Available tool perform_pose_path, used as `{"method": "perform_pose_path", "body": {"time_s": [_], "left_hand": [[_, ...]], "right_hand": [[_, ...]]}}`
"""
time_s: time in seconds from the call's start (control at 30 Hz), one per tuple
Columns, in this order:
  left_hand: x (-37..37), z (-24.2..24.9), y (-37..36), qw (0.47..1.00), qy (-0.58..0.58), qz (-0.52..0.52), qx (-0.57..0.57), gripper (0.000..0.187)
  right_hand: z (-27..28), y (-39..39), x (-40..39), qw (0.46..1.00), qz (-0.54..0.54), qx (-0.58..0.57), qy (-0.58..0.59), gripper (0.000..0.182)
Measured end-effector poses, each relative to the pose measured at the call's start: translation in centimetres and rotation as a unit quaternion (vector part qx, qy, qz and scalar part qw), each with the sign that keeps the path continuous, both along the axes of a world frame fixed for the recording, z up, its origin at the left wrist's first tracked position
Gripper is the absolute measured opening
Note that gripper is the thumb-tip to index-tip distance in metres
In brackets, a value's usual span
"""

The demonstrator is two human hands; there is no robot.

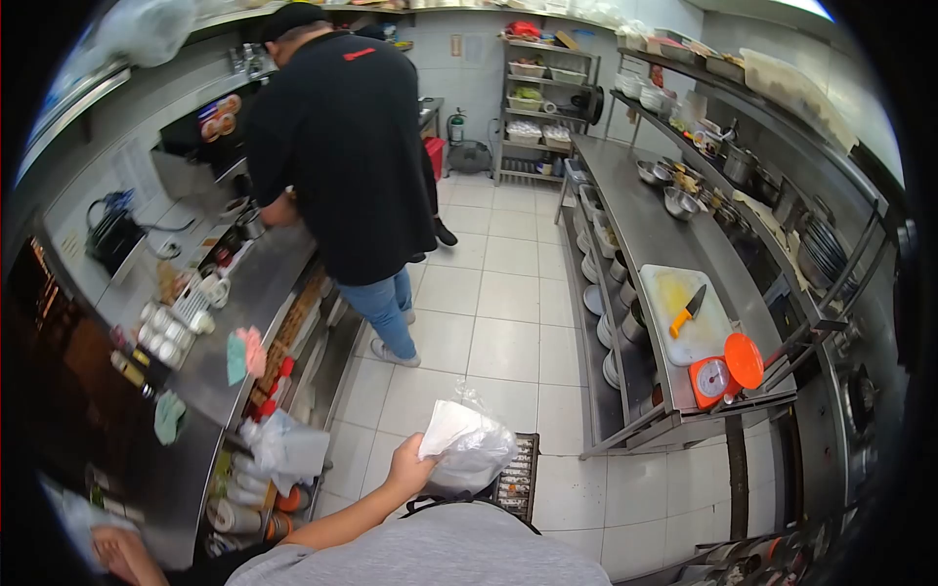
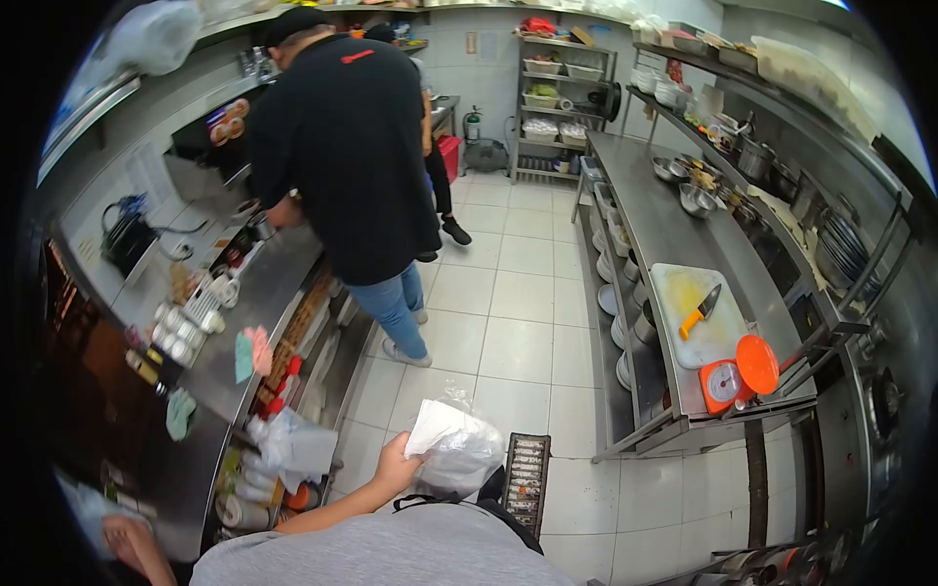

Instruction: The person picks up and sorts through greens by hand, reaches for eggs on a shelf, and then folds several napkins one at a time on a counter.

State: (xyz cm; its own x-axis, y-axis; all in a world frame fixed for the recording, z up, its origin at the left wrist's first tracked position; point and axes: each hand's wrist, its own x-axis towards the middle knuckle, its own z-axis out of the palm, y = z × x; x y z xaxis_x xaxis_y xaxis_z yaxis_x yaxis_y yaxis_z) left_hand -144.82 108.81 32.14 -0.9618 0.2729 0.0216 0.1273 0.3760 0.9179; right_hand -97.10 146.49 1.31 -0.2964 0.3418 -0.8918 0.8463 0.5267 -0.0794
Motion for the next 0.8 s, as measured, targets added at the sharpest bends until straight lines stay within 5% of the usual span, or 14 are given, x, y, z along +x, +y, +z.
{"method": "perform_pose_path", "body": {"time_s": [0.2,0.33,0.37,0.4,0.47,0.63,0.7,0.8], "left_hand": [[-14.4,1.0,8.4,0.999,-0.008,-0.035,0.031,0.022],[-23.8,1.3,10.7,0.996,0.049,-0.008,0.076,0.024],[-25.6,1.7,11.1,0.996,0.045,-0.007,0.080,0.024],[-27.3,2.5,11.7,0.993,0.044,0.023,0.108,0.023],[-31.5,2.2,12.3,0.990,0.037,0.064,0.118,0.020],[-42.1,1.1,16.2,0.988,0.015,0.056,0.140,0.022],[-47.7,1.7,18.0,0.996,0.021,0.049,0.068,0.022],[-55.8,3.0,22.2,0.995,0.051,-0.004,0.082,0.022]], "right_hand": [[0.3,7.1,-16.0,0.997,-0.077,-0.009,-0.024,0.038],[-11.7,17.1,-37.8,0.985,0.152,0.037,-0.068,0.034],[-3.4,17.7,-45.9,0.966,0.183,0.117,0.139,0.032],[-1.2,19.0,-54.6,0.937,0.269,0.163,0.151,0.037],[7.2,18.8,-68.6,0.912,0.091,0.144,0.372,0.040],[21.8,17.0,-89.3,0.867,0.000,-0.003,0.498,0.039],[21.6,17.2,-92.0,0.852,-0.034,-0.041,0.520,0.039],[13.5,20.0,-90.4,0.919,0.078,0.056,0.382,0.039]]}}
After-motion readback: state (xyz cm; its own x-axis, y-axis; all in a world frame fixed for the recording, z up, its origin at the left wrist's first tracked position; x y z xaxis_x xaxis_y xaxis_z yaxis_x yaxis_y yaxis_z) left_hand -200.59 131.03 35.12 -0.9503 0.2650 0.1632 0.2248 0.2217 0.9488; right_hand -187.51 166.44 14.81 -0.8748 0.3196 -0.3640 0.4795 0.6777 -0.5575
